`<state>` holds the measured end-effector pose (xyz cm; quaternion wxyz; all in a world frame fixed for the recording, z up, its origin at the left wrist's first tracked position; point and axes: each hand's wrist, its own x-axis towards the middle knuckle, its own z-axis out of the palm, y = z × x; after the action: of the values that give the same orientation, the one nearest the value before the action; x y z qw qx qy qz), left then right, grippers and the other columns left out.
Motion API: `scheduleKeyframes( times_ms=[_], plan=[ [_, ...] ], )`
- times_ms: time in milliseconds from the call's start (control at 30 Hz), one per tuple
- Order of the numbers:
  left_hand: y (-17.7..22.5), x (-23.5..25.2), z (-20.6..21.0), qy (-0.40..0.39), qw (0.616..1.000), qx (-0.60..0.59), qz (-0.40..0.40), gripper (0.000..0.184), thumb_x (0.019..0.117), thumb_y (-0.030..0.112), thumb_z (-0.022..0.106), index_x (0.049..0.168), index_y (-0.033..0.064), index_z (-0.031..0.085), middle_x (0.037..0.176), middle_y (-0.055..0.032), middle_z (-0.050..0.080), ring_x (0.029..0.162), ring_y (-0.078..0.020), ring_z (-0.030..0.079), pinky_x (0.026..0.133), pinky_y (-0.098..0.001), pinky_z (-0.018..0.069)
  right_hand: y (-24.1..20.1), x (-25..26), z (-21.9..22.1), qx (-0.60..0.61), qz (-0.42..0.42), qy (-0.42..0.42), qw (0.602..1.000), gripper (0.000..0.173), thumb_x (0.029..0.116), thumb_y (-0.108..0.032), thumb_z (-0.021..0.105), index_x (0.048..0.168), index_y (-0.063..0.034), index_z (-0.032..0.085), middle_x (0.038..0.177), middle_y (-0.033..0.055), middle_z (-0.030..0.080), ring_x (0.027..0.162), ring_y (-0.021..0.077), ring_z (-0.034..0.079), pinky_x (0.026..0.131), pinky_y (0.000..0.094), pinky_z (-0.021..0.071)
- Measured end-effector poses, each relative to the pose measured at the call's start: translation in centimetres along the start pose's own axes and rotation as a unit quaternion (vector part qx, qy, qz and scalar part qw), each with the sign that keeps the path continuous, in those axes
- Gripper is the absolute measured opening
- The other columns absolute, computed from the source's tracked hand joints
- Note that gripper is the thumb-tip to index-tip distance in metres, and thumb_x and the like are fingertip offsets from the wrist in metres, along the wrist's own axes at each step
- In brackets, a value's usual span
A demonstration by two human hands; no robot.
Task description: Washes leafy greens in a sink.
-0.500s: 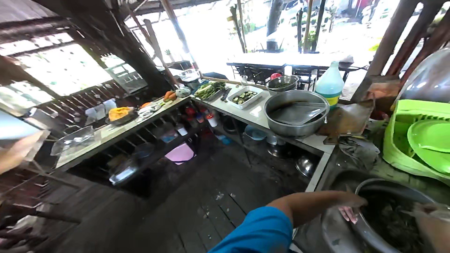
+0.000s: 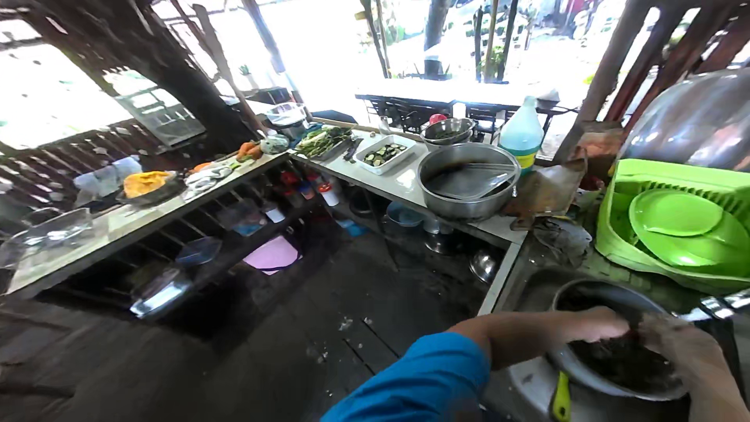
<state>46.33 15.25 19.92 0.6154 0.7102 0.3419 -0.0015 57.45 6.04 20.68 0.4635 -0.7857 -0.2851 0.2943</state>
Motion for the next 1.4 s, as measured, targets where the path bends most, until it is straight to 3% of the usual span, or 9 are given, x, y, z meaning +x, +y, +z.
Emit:
scheduleKeyframes(
  times_ms=[100,233,367,600,800,933,1067,1233,1400],
  plan=[
    [1.6,2.3,1.2,-0.034,0.992,-0.118,-0.033,0.015,0.104,0.007,0.055,0.113,-0.0038,0.06,0.091,-0.0074,0.054,0.073,-0.0123,0.048,0.067,-0.0295,0.0452,-0.8,-2.3,-1.4,-0.101,-0.087,0.031,0.991,0.028,0.0987,-0.014,0.067,0.117,0.0085,0.067,0.106,0.0292,0.069,0.09,0.0387,0.07,0.086,0.0608,0.055],
    [4.5,2.9,3.2,-0.024,0.984,-0.177,-0.019,0.023,0.1064,0.009,0.053,0.123,-0.006,0.059,0.106,-0.0139,0.062,0.087,-0.0154,0.059,0.081,-0.0315,0.0534,-0.3,-4.1,-2.6,-0.115,-0.097,0.142,0.978,0.042,0.1083,-0.026,0.05,0.118,0.0117,0.067,0.107,0.0311,0.069,0.095,0.0394,0.07,0.092,0.0581,0.0528],
    [5.5,0.8,3.6,-0.009,0.998,0.038,0.048,0.035,0.1057,0.014,0.053,0.127,-0.0134,0.058,0.128,-0.0315,0.062,0.121,-0.0408,0.061,0.103,-0.0559,0.048,2.2,-4.7,-2.9,-0.184,-0.088,0.201,0.958,0.039,0.1073,-0.021,0.049,0.124,0.0095,0.065,0.123,0.0338,0.065,0.114,0.0475,0.064,0.103,0.0612,0.0468],
    [4.3,0.8,2.1,-0.102,0.962,0.202,0.151,0.034,0.0983,0.001,0.058,0.131,-0.0052,0.061,0.129,-0.0268,0.063,0.124,-0.0389,0.059,0.103,-0.0564,0.0468,5.0,-4.7,-1.4,-0.174,-0.076,0.123,0.974,0.034,0.1037,-0.012,0.054,0.129,0.0083,0.063,0.124,0.0354,0.063,0.111,0.0501,0.065,0.097,0.0667,0.048],
    [2.0,-3.9,-2.2,0.059,0.927,0.335,0.156,0.038,0.0947,0.014,0.066,0.132,0.0093,0.067,0.139,-0.0188,0.061,0.132,-0.0347,0.055,0.109,-0.0527,0.0451,2.3,-3.1,-0.4,-0.03,-0.022,0.044,0.998,0.037,0.105,-0.02,0.058,0.133,0.0043,0.06,0.123,0.0266,0.066,0.106,0.033,0.069,0.094,0.0506,0.0563],
    [-2.4,-4.9,-4.6,0.144,0.92,0.358,0.065,0.068,0.0947,0.019,0.068,0.157,0.0132,0.042,0.155,-0.0252,0.042,0.137,-0.0428,0.048,0.109,-0.057,0.0444,0.4,-1.8,-0.2,0.045,0.051,0.0,0.998,0.04,0.1091,-0.024,0.051,0.138,0.003,0.054,0.123,0.0207,0.066,0.105,0.0227,0.069,0.096,0.0387,0.0568],
    [-4.9,-4.9,-5.4,0.072,0.947,0.304,-0.076,0.069,0.109,0.039,0.045,0.164,0.0101,0.014,0.134,-0.0292,0.06,0.115,-0.0456,0.065,0.095,-0.0641,0.0513,4.1,4.9,1.3,-0.198,0.085,-0.077,0.973,0.042,0.1015,-0.023,0.063,0.127,0.0093,0.063,0.131,0.0323,0.061,0.126,0.0463,0.057,0.108,0.066,0.0406],
    [-5.0,-4.2,-3.0,0.09,0.957,0.25,-0.114,0.069,0.1081,0.027,0.043,0.164,0.0102,0.008,0.121,-0.0242,0.067,0.111,-0.0397,0.068,0.092,-0.0586,0.0547,4.1,11.1,6.9,-0.334,0.153,-0.197,0.909,0.06,0.1025,-0.043,0.06,0.135,0.0065,0.059,0.144,0.0281,0.055,0.139,0.0429,0.049,0.115,0.0632,0.0349],
    [-4.8,-3.6,-2.5,0.117,0.944,0.28,-0.127,0.075,0.1078,0.024,0.044,0.166,0.0133,-0.003,0.117,-0.0218,0.07,0.107,-0.0378,0.07,0.09,-0.0562,0.0562,10.1,5.8,13.3,-0.397,-0.127,-0.163,0.894,0.041,0.0978,-0.033,0.062,0.12,0.0004,0.071,0.122,0.027,0.068,0.117,0.0461,0.063,0.099,0.0673,0.0464]
  ],
)
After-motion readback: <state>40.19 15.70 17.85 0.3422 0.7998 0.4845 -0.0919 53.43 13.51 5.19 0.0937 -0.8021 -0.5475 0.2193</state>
